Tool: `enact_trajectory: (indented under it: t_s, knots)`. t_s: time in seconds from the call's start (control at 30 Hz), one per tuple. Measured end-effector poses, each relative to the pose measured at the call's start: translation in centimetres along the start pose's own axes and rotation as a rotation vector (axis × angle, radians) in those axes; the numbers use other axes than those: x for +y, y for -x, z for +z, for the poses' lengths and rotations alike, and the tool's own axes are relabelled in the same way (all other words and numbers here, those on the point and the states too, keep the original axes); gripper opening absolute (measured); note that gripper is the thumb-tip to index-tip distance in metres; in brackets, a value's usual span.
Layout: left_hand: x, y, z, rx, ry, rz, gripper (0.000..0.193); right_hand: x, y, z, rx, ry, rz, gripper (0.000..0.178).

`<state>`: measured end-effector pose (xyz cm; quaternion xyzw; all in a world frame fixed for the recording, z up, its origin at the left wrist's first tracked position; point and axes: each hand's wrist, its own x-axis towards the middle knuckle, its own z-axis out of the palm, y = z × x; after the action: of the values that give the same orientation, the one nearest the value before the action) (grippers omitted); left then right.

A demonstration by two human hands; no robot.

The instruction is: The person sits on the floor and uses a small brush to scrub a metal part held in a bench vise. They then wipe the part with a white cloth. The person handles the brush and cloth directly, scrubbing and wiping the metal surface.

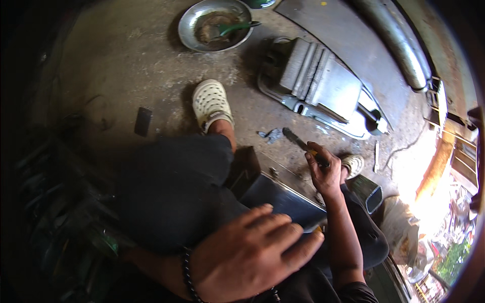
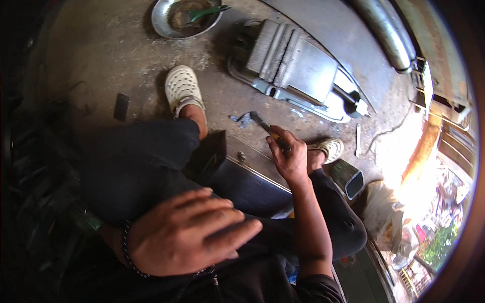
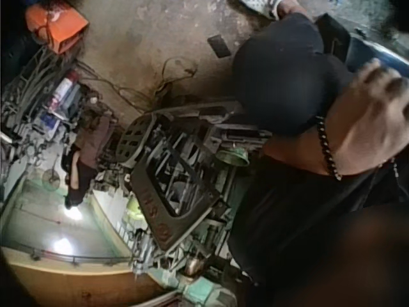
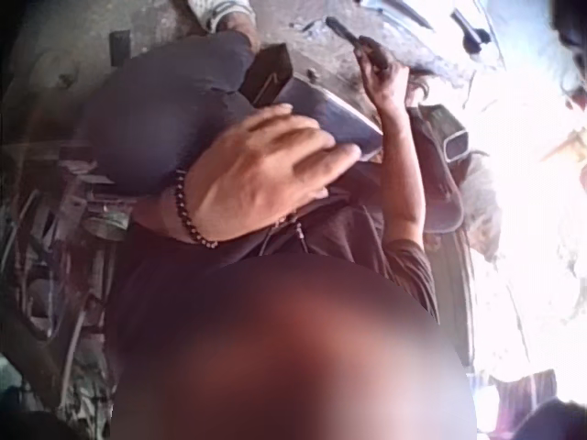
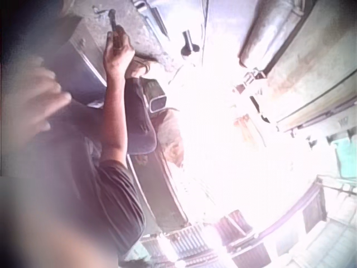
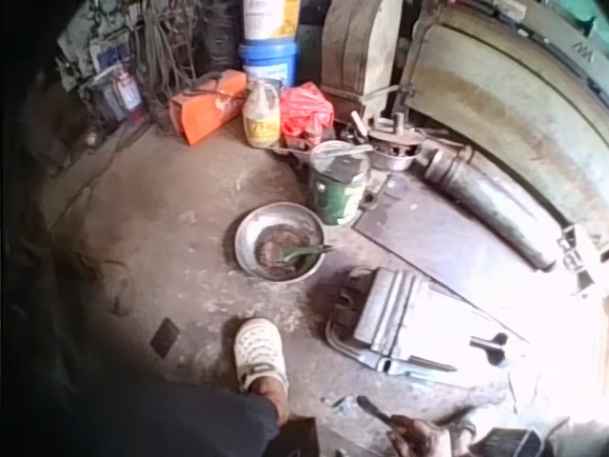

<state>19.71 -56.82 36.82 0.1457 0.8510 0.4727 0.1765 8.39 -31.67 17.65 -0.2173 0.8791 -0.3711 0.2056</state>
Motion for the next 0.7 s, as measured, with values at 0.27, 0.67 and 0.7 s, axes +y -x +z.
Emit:
enact_trajectory:
  t_s: [0.27, 0.67, 0.7]
  knots:
    - [-0.7, -1.0, 0.2, 0.131, 0.195, 0.04, 0.038, -1.7, -6.5, 5.7, -0.03, 0.101, -0.152, 0.035]
    - [-1.8, -1.1, -2.0, 0.012, 0.322, -0.018, 0.042, -2.3, -9.2, 9.9, 0.05, 0.139, -0.203, 0.031]
    - [-1.7, -1.1, -1.7, 0.054, 0.328, -0.014, 0.042, -2.5, -9.3, 10.1, 0.06, 0.147, -0.216, 0.032]
